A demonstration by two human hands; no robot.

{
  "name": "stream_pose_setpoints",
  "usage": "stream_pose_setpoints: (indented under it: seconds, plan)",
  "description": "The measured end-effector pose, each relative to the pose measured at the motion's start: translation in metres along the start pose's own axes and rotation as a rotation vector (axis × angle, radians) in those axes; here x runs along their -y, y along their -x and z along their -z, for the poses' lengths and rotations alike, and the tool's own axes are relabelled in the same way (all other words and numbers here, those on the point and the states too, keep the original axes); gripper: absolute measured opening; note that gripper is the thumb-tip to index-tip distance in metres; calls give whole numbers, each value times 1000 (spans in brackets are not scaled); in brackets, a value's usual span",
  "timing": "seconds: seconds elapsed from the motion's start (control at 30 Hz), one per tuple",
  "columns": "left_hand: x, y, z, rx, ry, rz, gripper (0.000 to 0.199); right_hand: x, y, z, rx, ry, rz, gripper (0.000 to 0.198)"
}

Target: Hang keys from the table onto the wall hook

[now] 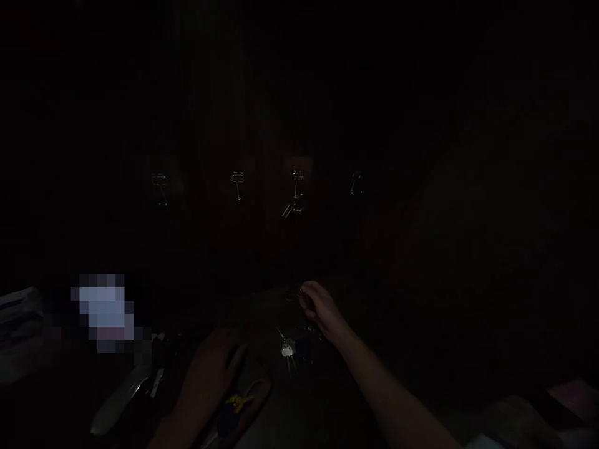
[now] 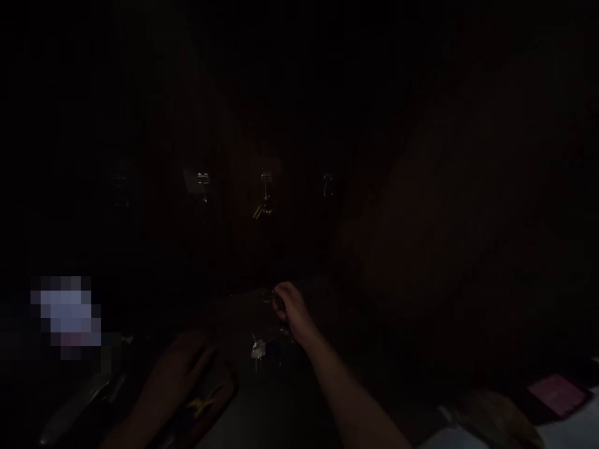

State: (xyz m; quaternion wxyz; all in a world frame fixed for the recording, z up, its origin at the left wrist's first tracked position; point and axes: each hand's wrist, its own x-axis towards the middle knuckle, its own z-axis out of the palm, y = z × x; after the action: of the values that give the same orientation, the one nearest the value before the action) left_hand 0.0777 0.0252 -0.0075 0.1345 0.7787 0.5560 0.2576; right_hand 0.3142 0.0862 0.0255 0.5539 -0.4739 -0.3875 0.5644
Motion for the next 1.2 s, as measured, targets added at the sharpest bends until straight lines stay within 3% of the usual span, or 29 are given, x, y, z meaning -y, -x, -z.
stream_pose_setpoints:
  seconds: [0.27, 0.63, 0.8, 0.93, 1.2]
  plan:
    - [-8, 0, 4, -16, 10, -16, 24, 12, -2, -1, -41, -44, 90, 24]
    - [-10, 1, 6, -22, 41, 15, 24, 91, -12, -15, -81, -175, 317, 26]
    - [-7, 2, 4, -35, 37, 16, 25, 129, -18, -34, -21, -77, 514, 22]
    - [-2, 3, 0, -45, 26, 15, 26, 149, -29, -49, -56, 37, 657, 21]
    - [5, 1, -5, -40, 21, 19, 25, 159, -48, -56, -179, 175, 742, 23]
